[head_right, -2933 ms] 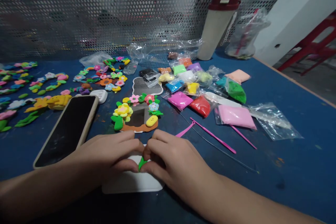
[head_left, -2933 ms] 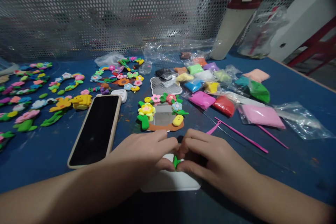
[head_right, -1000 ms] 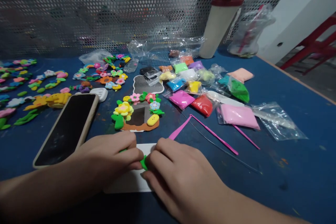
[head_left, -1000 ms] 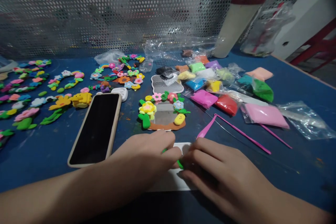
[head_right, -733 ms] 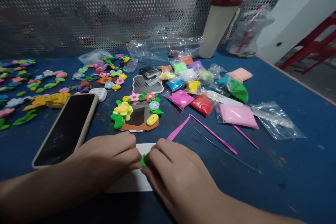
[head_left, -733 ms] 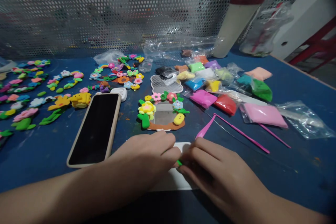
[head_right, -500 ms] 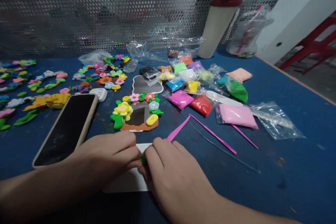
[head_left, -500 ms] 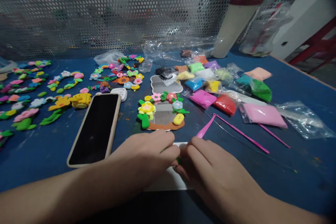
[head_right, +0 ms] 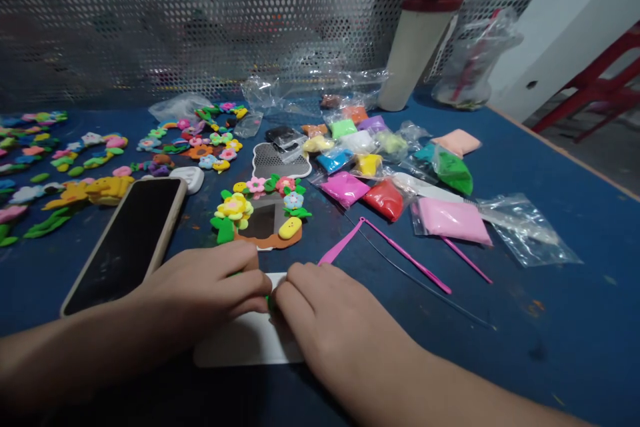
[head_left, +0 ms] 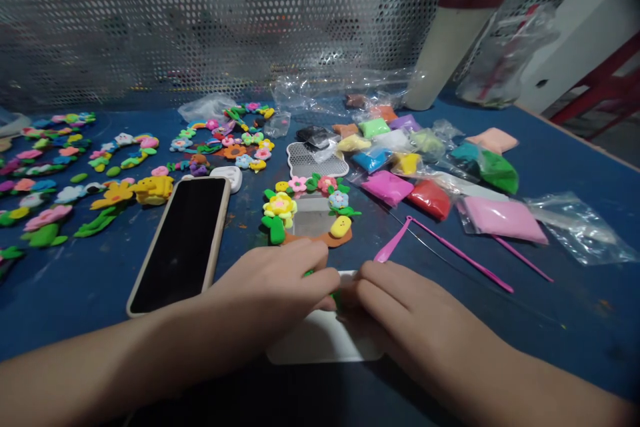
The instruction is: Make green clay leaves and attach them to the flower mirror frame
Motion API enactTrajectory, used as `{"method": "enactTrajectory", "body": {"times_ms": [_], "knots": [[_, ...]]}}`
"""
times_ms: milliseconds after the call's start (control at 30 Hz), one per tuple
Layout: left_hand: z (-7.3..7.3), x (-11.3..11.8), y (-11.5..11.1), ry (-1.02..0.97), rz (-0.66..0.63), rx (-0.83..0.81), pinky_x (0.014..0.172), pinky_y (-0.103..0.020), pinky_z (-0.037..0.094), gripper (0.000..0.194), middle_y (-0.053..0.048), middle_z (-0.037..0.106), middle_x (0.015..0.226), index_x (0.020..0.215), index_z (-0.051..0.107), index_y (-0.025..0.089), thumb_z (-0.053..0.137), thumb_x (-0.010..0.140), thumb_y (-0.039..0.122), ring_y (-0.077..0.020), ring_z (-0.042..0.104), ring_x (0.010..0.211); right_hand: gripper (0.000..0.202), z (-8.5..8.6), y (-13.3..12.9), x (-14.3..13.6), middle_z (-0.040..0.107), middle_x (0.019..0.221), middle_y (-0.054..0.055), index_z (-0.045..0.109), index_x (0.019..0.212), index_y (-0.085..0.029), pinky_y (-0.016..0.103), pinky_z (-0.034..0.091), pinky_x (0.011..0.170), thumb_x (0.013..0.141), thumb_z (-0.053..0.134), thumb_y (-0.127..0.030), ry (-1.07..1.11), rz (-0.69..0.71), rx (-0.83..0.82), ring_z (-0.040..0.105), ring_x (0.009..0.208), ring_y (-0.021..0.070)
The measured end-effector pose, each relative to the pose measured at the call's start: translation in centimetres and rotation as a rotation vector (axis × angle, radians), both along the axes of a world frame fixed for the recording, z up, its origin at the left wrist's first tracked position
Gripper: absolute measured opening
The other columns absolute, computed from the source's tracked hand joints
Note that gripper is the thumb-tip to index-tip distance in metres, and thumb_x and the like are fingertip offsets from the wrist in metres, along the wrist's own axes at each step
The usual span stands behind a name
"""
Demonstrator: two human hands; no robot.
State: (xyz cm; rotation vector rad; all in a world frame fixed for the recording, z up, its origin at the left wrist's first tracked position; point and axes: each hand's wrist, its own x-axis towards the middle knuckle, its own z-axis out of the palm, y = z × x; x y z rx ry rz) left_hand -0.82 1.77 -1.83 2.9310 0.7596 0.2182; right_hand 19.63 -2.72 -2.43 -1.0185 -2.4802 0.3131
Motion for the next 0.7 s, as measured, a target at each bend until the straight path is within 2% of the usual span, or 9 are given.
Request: {"method": "enactTrajectory", "body": {"times_ms": [133,300,400,500,700], "knots": [[0.19,0.0,-0.05,-0.005,0.008,-0.055,0.051,-0.026,0.023,0.009,0.002,0.045,0.082,0.085,0.052,0.022,0.053,0.086,0.013,-0.013,0.043,0.068,0.04,0.13,-0.05,-0.09,0.064,0.068,0.009,0.061,0.074,-0.012,0.029,0.05,0.051,0.089,0.026,0.001,-0.011,0.019,0.172,0.057,0.058,0.0185],[0.47,0.22,0.06,-0.006,0.012,-0.076,0.05,-0.026,0.021,0.006,0.003,0.044,0.082,0.086,0.053,0.022,0.055,0.086,0.017,-0.0125,0.042,0.067,0.042,0.41,-0.13,-0.09,0.065,0.068,0.009,0.059,0.071,-0.014,0.029,0.051,0.052,0.09,0.025,0.0,-0.017,0.011,0.222,0.059,0.057,0.0182],[0.6,0.32,0.28,-0.003,0.009,-0.041,0.05,-0.026,0.018,0.005,0.002,0.043,0.079,0.084,0.053,0.022,0.051,0.088,0.02,-0.013,0.04,0.065,0.039,0.74,-0.14,0.04,0.066,0.074,0.008,0.059,0.076,-0.015,0.028,0.053,0.058,0.089,0.025,0.001,-0.026,0.008,0.127,0.061,0.062,0.0178],[0.64,0.27,0.5,-0.005,-0.01,-0.036,0.051,-0.027,0.018,0.007,0.002,0.042,0.079,0.083,0.053,0.022,0.05,0.089,0.02,-0.0131,0.04,0.066,0.028,0.97,-0.12,0.15,0.065,0.08,0.006,0.057,0.084,-0.017,0.027,0.054,0.061,0.086,0.035,0.002,-0.024,-0.005,-0.008,0.061,0.066,0.0165],[0.53,0.01,0.73,-0.021,-0.021,-0.015,0.051,-0.027,0.018,0.007,0.002,0.04,0.08,0.085,0.054,0.023,0.049,0.09,0.021,-0.0132,0.039,0.068,0.02,0.45,-0.01,0.22,0.06,0.075,-0.001,0.049,0.079,-0.019,0.019,0.046,0.05,0.078,0.06,-0.002,0.051,-0.064,-0.189,0.054,0.059,0.0113]]}}
